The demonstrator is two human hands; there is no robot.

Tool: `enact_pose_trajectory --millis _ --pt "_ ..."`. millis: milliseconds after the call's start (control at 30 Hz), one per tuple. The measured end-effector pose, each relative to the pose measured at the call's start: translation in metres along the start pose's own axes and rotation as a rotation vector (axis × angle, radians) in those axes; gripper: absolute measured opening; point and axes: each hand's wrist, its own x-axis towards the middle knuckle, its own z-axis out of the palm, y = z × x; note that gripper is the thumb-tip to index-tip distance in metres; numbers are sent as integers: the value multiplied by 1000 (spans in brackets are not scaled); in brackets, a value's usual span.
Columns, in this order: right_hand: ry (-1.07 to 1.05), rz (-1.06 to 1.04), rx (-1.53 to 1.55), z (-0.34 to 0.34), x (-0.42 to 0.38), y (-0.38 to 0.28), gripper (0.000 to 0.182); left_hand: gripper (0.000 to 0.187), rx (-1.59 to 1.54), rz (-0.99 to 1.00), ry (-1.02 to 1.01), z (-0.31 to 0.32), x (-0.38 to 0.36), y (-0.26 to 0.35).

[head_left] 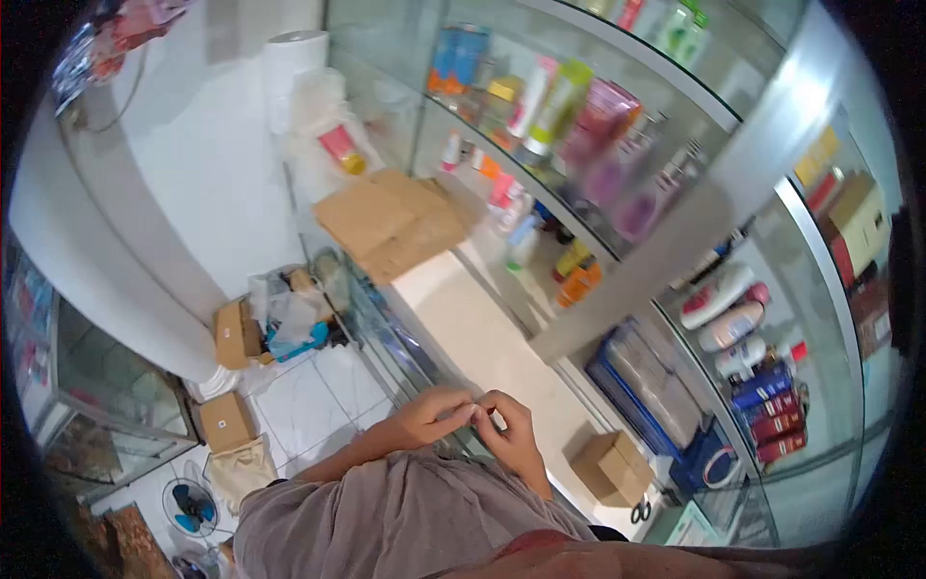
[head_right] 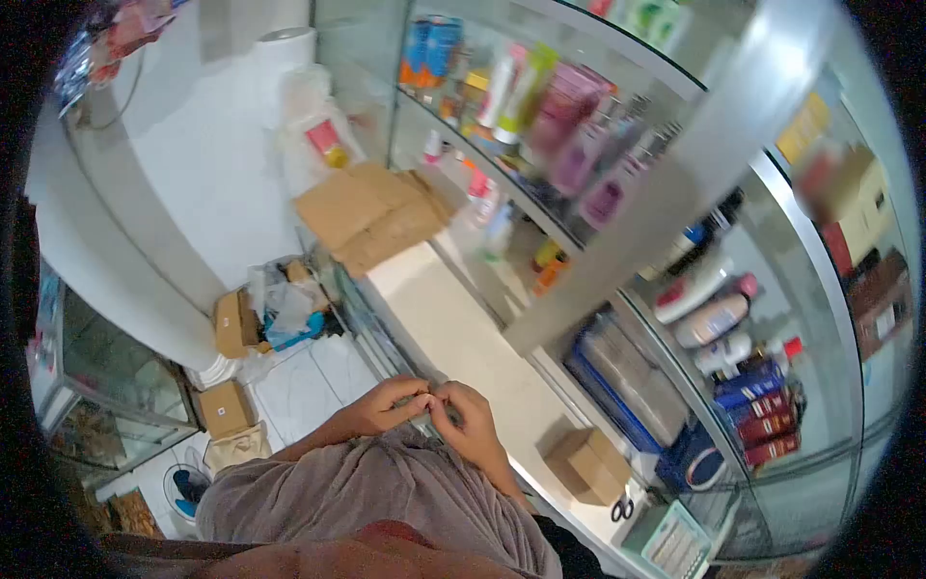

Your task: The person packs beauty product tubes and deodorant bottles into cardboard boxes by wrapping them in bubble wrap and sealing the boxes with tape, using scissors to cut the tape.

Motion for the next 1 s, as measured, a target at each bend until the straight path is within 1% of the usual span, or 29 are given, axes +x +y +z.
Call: enact_pose_trajectory --millis 67,100,167,267,300,333,367,467,533,600,733,833,933,1000 --pt "-52 -45 67 4 11 5 6 26 80 -36 95 0 -9 1" --pt "-100 -62 56 46 43 -8 6 27 54 -37 144 -46 -33 -2" --pt "-187 -70 79 78 63 -13 5 30 13 -86 226 -67 -57 -12" --pt "-324 -94 79 129 92 -25 14 34 91 -106 326 -103 -94 -18" --pt "-364 -94 75 147 100 -29 17 35 68 -138 397 -111 -108 -17" --pt "-367 -173 103 166 108 -32 20 36 47 -170 464 -118 -121 -14" --pt "-401 -201 136 185 114 -34 21 37 27 -200 528 -125 -134 -13" --pt "-486 -287 203 231 130 -40 24 40 -82 -334 663 -147 -170 -17" --pt "-550 -338 212 251 138 -45 26 41 -149 -284 710 -160 -188 -21" --pt "-633 -310 217 266 144 -41 26 43 -221 -267 756 -171 -200 -26" --pt "-757 -204 229 285 164 -29 27 45 -267 -299 745 -194 -205 -38" --pt "-713 -155 247 301 180 -19 26 45 -188 -352 741 -218 -195 -42" --pt "-643 -208 153 325 206 -1 24 44 -135 -375 730 -250 -185 -58" --pt "-650 -224 152 335 234 1 22 42 -165 -355 720 -279 -177 -70"
